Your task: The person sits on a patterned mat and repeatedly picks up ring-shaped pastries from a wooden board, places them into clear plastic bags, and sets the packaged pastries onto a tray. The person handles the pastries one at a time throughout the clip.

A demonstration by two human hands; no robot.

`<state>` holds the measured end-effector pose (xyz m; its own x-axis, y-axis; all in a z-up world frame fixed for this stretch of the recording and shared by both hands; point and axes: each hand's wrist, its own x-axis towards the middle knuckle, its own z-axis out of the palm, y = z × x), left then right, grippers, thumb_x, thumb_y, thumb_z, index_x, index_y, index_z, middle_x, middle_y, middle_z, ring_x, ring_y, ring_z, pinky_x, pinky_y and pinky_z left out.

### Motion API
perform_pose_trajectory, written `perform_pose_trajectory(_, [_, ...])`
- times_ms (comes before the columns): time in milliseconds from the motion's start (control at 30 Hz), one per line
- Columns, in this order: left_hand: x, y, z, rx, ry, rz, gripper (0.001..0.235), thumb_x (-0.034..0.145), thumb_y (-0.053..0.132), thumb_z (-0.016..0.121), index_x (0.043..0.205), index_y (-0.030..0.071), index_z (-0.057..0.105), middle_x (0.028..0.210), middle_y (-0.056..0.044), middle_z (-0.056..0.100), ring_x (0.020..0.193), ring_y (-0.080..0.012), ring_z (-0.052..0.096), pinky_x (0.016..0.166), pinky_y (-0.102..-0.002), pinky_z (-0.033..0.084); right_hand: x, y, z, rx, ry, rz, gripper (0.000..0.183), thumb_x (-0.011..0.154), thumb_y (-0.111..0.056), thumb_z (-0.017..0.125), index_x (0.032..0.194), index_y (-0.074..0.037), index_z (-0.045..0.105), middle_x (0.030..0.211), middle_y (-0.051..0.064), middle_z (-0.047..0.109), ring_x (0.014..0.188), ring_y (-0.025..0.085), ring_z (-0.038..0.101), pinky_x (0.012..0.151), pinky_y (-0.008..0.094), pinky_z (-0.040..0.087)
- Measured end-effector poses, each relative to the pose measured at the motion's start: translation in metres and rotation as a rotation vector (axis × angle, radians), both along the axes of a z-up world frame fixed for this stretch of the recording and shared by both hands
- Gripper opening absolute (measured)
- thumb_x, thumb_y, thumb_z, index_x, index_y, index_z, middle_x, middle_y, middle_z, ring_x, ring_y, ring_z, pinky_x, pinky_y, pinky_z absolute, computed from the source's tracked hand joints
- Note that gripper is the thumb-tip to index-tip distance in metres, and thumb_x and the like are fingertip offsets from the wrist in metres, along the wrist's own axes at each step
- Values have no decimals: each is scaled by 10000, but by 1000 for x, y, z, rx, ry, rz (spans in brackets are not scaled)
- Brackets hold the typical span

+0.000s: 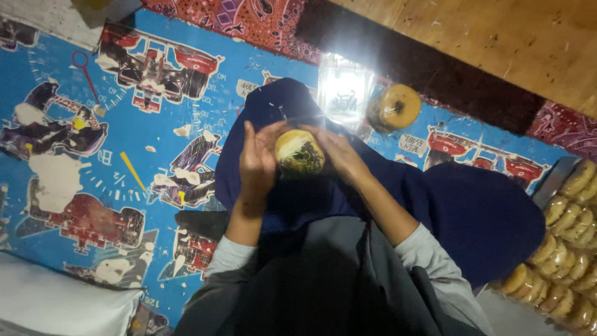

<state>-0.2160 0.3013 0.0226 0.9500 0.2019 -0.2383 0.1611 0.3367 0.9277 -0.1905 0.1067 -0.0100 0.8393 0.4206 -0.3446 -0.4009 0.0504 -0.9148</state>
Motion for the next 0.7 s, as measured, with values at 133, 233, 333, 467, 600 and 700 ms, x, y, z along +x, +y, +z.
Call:
perform_pose_trajectory(133, [-7, 3, 10, 429, 56, -27, 396, 1101, 249, 500, 1038, -23, 780, 952, -103, 755, 789, -153, 563, 734, -265, 444, 12, 1, 22, -328, -443, -99, 338, 1104, -222, 508, 1180, -30, 776, 958, 90, 693, 897, 182, 635, 841, 316, 509])
perform_pose_trajectory(233, [0, -4, 15, 313, -132, 131, 329, 1078, 209, 534, 909, -23, 695, 918, -57, 661, 763, -129, 559, 704, -262, 447, 20, 3, 39, -227, -588, -354, 248, 1097, -158, 515, 1015, 22, 664, 913, 110, 616, 860, 162, 589, 771, 323, 490])
perform_pose_trajectory(333, [-1, -3, 4, 603, -399, 344, 319, 1077, 177, 576, 817, -8, 588, 880, -54, 582, 797, -134, 519, 715, -279, 430, 16, 9, 40, -328, -632, -453, 288, 1078, -92, 578, 843, 62, 516, 792, 121, 453, 755, 195, 466, 695, 366, 410])
perform_pose_trajectory(467, [-15, 2, -25, 803, -211, 258, 305, 1019, 90, 675, 753, -5, 558, 749, -76, 548, 687, -147, 500, 632, -289, 409, 7, 10, 19, -443, -620, -283, 301, 1011, -72, 591, 732, 30, 547, 675, 115, 447, 657, 247, 464, 623, 397, 364])
perform_pose_trajectory(600, [-39, 5, -48, 895, -109, 192, 255, 981, 60, 710, 767, -13, 593, 762, -97, 576, 681, -182, 536, 630, -307, 429, -5, 1, -19, -533, -561, -138, 249, 980, -113, 637, 775, 23, 596, 714, 150, 507, 678, 296, 515, 655, 413, 408])
perform_pose_trajectory(700, [-39, 0, -40, 862, -153, 203, 223, 962, 51, 698, 777, -13, 591, 821, -109, 607, 728, -206, 574, 659, -319, 470, -7, -6, -30, -546, -595, -203, 203, 1031, -168, 593, 1050, 32, 619, 969, 204, 585, 886, 323, 575, 801, 410, 462])
